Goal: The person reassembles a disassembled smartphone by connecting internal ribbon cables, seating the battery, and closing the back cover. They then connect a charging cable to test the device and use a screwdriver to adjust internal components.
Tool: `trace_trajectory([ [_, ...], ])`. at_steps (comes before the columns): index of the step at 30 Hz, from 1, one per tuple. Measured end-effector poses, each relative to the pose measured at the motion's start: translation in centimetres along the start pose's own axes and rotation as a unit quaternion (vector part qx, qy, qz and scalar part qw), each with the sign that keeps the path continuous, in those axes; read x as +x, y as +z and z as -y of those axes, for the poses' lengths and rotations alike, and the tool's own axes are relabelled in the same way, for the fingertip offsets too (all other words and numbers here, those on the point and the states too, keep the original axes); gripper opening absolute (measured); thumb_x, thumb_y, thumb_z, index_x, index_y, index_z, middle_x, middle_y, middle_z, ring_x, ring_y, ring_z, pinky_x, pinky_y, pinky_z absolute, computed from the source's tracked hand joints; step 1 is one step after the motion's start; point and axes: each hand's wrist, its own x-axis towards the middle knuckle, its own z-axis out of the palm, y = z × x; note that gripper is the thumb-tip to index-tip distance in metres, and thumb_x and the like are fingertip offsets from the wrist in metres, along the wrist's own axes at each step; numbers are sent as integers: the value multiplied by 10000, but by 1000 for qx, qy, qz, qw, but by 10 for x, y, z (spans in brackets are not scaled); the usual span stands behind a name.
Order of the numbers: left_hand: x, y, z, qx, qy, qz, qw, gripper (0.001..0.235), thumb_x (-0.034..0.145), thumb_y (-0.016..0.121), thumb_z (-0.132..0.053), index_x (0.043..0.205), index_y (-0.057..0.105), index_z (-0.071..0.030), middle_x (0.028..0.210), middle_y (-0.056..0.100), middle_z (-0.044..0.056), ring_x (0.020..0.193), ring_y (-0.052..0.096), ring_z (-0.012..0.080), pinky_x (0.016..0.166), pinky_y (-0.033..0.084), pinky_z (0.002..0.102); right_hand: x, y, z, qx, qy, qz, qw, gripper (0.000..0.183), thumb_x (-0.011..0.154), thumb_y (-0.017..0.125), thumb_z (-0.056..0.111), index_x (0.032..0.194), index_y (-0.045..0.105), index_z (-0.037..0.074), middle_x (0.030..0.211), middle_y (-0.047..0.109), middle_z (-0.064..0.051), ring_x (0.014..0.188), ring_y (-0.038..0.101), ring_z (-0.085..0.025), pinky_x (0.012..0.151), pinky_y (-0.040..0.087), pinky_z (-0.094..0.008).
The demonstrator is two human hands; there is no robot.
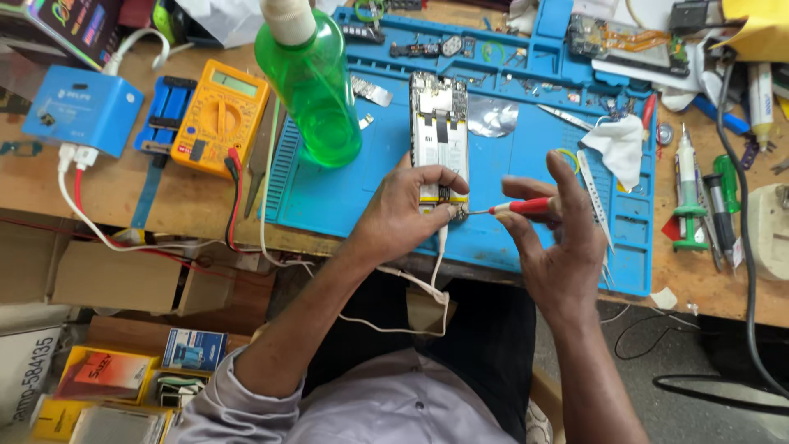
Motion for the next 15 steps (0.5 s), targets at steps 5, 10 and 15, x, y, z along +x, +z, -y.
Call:
trace_trajectory([
  [5, -5, 2, -2, -3, -25, 4, 1000, 224, 781, 805, -83, 1002, 768, -81, 1188, 565, 111, 1015, 692, 196, 916, 592, 308, -7, 3, -6, 15, -27, -22, 999, 747, 973, 837, -28, 1566, 425, 162, 1124, 761, -171, 1004, 781, -199, 845, 634, -310],
  [10, -8, 2, -2, -7, -16, 5, 1000, 232, 789, 782, -60, 1020, 767, -80, 1203, 556, 106, 1040, 693, 194, 950, 591, 304, -5, 2, -6, 86, -42, 42, 995, 726, 1027, 728, -21, 1627, 337, 97, 1197, 768, -164, 1085, 781, -205, 935, 656, -333],
  [15, -3, 1, -4, -19, -18, 10, 1000, 242, 780, 779, -52, 1020, 762, -77, 1209, 547, 89, 1056, 690, 191, 959, 592, 302, -4, 8, -3, -2, -4, -44, 999, 707, 966, 813, 3, 1538, 410, 110, 1029, 746, -162, 930, 774, -214, 793, 635, -329],
])
